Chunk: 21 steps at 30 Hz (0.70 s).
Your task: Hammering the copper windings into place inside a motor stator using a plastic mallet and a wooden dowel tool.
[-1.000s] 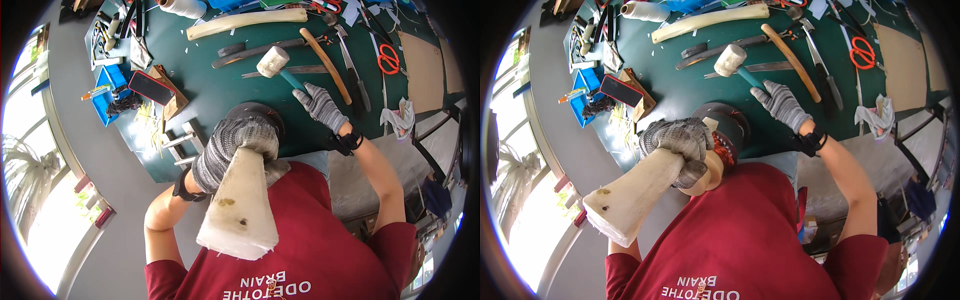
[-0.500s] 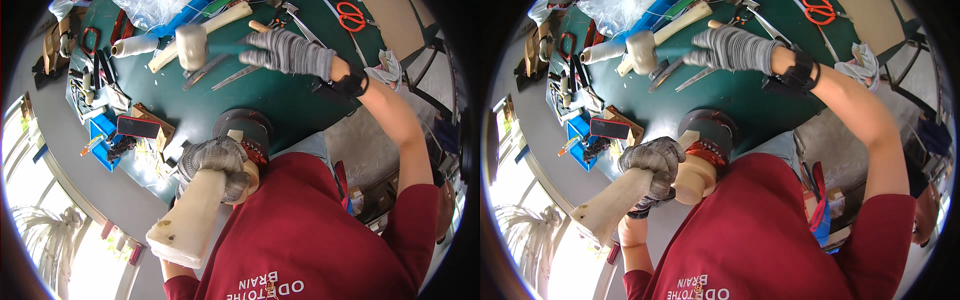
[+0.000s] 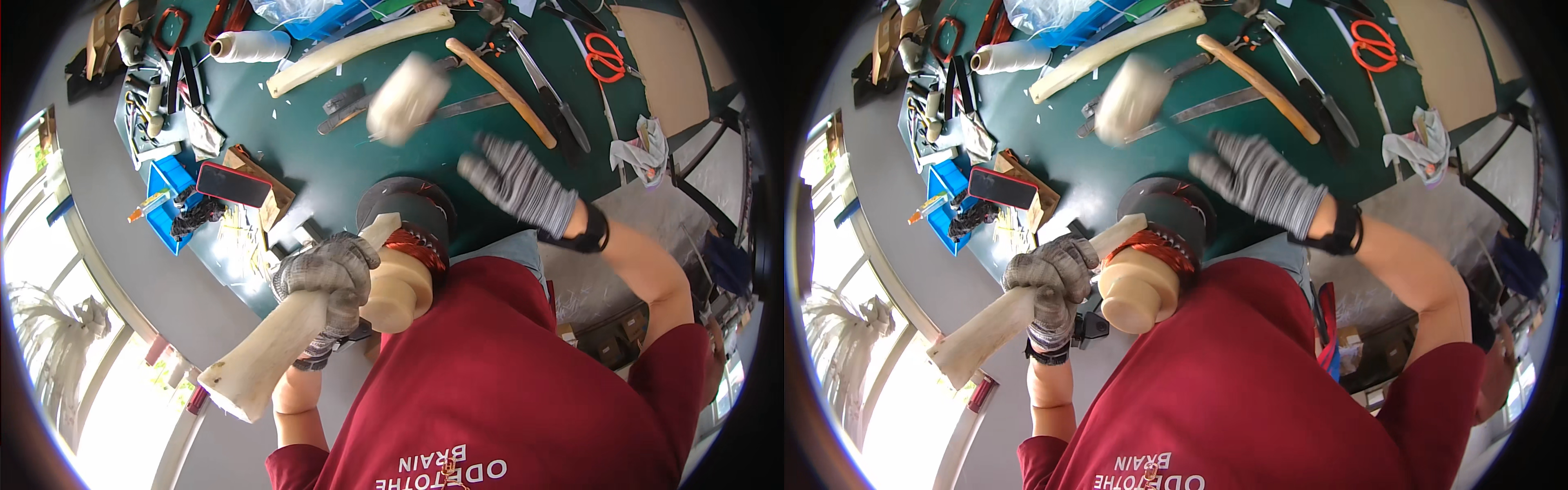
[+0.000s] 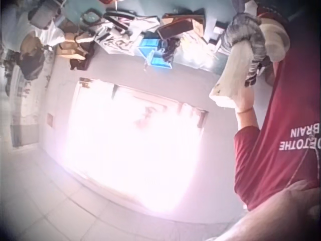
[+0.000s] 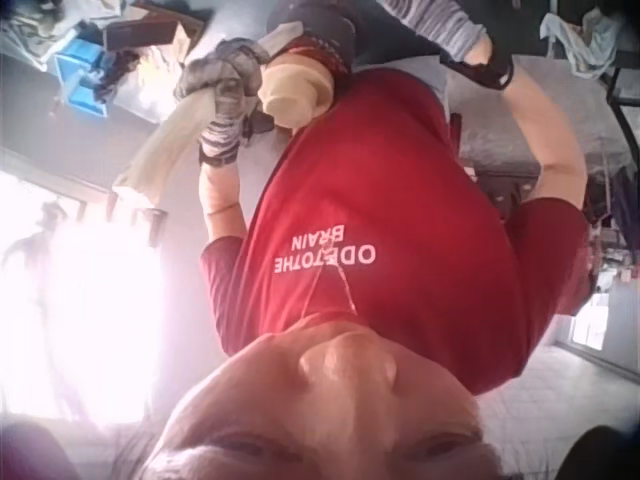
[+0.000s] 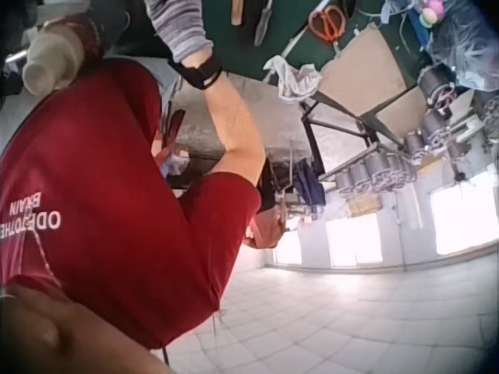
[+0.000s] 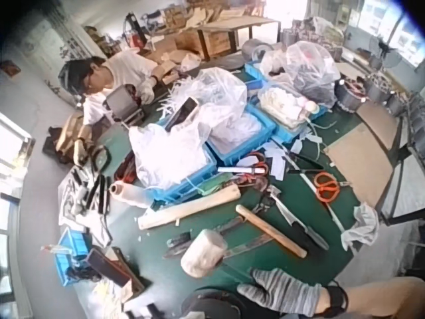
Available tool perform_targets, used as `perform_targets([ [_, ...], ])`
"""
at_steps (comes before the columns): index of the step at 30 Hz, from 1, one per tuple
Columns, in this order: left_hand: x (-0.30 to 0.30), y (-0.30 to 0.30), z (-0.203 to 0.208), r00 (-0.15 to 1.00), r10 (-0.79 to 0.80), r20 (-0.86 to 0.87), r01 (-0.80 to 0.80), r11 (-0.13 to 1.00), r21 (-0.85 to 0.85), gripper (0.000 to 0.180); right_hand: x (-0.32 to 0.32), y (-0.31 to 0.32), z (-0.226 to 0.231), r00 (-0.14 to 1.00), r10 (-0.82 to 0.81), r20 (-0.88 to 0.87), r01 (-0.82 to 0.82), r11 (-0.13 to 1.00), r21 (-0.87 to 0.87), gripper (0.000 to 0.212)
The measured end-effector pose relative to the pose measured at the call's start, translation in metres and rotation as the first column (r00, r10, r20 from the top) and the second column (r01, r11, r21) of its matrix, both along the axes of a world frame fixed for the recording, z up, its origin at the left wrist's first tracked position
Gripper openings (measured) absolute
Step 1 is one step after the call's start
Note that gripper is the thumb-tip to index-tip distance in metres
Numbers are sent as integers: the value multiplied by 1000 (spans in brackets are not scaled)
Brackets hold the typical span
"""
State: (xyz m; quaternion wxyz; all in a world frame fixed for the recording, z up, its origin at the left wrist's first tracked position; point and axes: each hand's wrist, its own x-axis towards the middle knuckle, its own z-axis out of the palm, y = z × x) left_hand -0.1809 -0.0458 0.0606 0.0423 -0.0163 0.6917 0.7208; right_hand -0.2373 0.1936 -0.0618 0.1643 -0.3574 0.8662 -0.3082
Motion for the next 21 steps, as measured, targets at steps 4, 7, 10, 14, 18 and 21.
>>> perform_targets([
  [4,15,-15,-1,985,144,-93,-147,989,-29,43,13,-12,-22,926,-29,375,-1,997,81,51],
  [7,25,-32,1,934,297,-200,-321,942,-99,41,-15,2,-53,995,-59,76,51,994,100,50],
  [10,24,-39,7,858,466,-217,-476,879,5,42,-53,-1,-59,963,-206,-172,239,950,203,45],
  [14,24,-30,4,811,566,-149,-514,810,281,37,-46,-81,37,971,24,-236,-73,976,-204,42],
  [18,30,-9,1,791,602,103,-593,716,368,36,-14,-112,47,691,524,499,-191,797,-573,38],
  [21,68,-11,-10,665,746,48,-707,648,-283,56,-28,-83,45,630,267,730,-87,958,-275,34],
])
